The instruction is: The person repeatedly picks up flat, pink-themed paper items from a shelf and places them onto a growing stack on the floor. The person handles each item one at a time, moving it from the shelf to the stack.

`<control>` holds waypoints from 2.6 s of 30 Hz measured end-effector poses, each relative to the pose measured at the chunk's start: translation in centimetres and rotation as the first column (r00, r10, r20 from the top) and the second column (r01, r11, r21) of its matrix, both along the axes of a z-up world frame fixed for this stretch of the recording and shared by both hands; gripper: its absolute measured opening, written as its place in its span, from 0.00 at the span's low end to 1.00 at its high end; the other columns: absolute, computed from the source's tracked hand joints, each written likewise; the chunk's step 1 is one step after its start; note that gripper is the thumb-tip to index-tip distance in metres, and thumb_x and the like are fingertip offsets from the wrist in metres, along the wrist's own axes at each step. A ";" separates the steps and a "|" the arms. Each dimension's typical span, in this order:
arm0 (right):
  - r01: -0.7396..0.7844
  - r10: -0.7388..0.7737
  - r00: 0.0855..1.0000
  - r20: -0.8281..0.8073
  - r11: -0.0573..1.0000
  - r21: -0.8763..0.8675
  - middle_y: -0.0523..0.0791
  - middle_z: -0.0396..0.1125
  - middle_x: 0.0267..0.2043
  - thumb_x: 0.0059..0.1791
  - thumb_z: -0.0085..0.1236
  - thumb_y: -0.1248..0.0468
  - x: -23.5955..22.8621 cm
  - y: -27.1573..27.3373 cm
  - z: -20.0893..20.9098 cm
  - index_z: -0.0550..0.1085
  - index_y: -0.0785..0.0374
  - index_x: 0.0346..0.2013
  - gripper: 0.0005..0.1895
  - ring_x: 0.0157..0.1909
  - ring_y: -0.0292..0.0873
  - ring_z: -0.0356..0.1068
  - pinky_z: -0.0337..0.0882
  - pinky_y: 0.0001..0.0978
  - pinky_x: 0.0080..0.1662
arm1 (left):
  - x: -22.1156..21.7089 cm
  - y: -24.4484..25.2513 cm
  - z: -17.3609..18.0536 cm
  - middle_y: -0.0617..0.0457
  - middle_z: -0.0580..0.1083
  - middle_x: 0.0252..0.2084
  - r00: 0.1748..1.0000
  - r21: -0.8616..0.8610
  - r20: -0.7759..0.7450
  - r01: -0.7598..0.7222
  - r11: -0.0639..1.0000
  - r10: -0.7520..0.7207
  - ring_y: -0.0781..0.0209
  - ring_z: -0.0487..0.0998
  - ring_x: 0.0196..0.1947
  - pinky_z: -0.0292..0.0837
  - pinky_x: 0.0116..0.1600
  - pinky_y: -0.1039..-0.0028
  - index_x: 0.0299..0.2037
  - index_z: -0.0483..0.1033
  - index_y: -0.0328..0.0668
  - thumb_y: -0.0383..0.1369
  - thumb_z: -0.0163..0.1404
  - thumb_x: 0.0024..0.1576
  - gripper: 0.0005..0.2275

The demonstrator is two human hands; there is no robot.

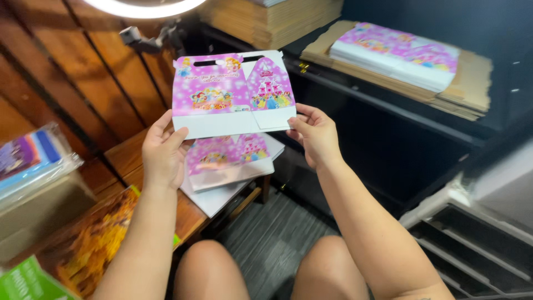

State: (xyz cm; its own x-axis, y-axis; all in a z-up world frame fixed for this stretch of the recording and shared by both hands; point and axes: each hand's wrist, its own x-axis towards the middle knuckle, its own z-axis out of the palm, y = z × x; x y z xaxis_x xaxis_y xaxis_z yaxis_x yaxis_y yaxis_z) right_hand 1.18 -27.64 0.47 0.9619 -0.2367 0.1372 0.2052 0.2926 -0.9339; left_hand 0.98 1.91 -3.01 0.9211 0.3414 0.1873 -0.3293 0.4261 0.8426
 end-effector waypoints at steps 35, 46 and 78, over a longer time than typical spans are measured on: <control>-0.019 -0.085 0.959 -0.271 0.933 -0.361 0.46 0.71 0.30 0.47 0.62 0.74 7.8 2.6 -21.7 0.76 0.67 0.53 0.19 0.25 0.37 0.74 0.80 0.23 0.30 | 1.7 2.8 -19.4 0.52 0.76 0.38 0.837 0.583 -0.353 -0.153 0.798 0.418 0.69 0.77 0.38 0.78 0.46 0.80 0.58 0.78 0.39 0.26 0.65 0.51 0.23; 0.030 -0.211 0.947 -0.243 0.810 -0.586 0.40 0.70 0.30 0.46 0.68 0.68 8.0 2.2 -22.7 0.81 0.59 0.50 0.17 0.34 0.33 0.72 0.76 0.26 0.36 | 1.3 3.0 -19.3 0.58 0.75 0.40 0.781 0.708 -0.406 -0.059 0.703 0.475 0.69 0.80 0.42 0.76 0.51 0.79 0.56 0.81 0.44 0.31 0.66 0.50 0.22; 0.022 -0.234 0.938 -0.255 0.776 -0.630 0.44 0.72 0.38 0.45 0.69 0.64 4.9 3.3 -20.4 0.79 0.61 0.54 0.22 0.44 0.41 0.76 0.77 0.35 0.44 | 0.7 2.6 -18.9 0.44 0.76 0.49 0.824 0.639 -0.399 -0.064 0.766 0.402 0.56 0.81 0.51 0.78 0.54 0.70 0.59 0.76 0.36 0.29 0.64 0.53 0.23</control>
State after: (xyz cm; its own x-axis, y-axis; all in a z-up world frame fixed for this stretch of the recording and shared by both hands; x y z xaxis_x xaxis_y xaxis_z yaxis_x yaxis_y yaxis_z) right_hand 6.11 -24.33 -19.95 0.9446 -0.3283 0.0042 -0.1236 -0.3674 -0.9218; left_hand 1.64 4.52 -21.88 0.8426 0.5379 -0.0258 0.1751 -0.2284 0.9577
